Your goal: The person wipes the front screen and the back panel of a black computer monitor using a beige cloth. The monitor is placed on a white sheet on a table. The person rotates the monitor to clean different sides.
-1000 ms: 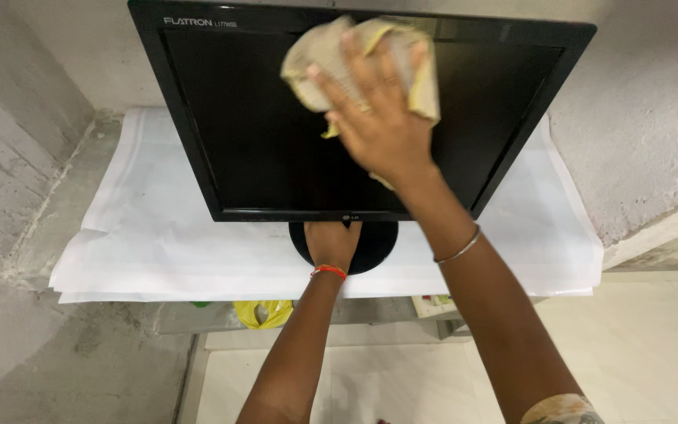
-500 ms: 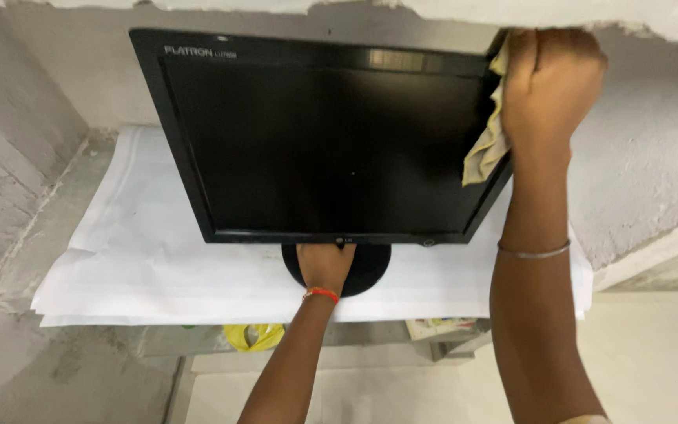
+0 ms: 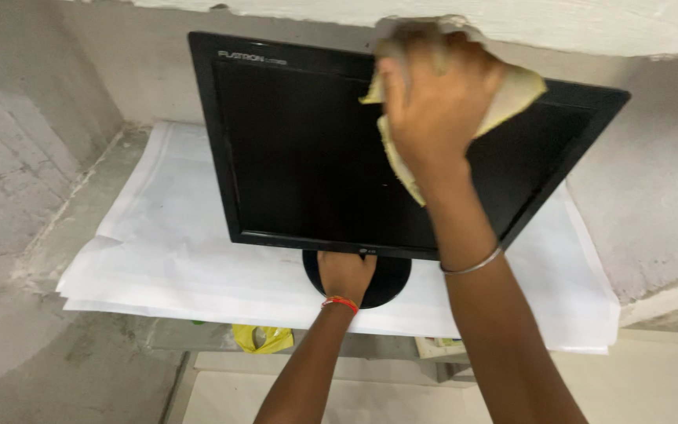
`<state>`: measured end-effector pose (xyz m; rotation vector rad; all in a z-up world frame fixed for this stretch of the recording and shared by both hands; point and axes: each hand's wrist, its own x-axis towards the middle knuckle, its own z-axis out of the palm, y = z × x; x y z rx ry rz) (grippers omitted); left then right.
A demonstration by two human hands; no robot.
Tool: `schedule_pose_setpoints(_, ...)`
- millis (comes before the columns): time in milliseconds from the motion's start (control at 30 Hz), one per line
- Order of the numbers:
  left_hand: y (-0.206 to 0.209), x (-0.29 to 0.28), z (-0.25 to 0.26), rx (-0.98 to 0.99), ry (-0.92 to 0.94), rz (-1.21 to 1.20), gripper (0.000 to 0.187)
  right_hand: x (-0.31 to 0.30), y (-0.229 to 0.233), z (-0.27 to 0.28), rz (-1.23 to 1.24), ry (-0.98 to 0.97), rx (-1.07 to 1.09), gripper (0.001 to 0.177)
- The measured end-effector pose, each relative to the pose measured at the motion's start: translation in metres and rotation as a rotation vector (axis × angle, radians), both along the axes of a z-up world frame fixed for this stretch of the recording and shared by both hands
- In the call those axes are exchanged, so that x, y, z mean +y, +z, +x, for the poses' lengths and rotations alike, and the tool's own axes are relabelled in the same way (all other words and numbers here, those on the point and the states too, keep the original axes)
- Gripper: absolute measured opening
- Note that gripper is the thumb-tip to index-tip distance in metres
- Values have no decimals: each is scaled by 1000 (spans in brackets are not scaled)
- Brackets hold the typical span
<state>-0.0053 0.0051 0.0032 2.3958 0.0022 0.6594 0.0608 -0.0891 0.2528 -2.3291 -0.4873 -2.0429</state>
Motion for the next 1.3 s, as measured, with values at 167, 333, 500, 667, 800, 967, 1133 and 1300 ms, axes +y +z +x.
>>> schedule_pose_setpoints(167,9,2,-1,51,-38,-45,26,70,16,-5,-23,113,76,44)
schedule_pose_setpoints(333,9,2,-1,-66,-35,-48,29,133,25,-1,-62,302,92,36)
schedule_pose_setpoints(500,6,3,1,-165,-77,-145,22,168,15,-3,-244,411,-7,36)
schedule_pose_setpoints(667,1,5,2,192,-132,-70,22,179,-28,0,-460,464,-10,12)
schedule_pose_setpoints(800,-3,8,8,248,-166,-21,26,182,-79,-12,-830,277,-93,26)
schedule_pose_setpoints(967,-21,3,8,301,-247,-38,32,163,-121,-28,-1072,262,-92,26)
schedule_pose_setpoints(1133,-35,1,10,282,-271,-99,40,126,-139,-35,-902,668,349,32)
schedule_pose_setpoints(1300,-20,2,7,87,-234,-301,47,66,-151,-45,-712,519,345,56)
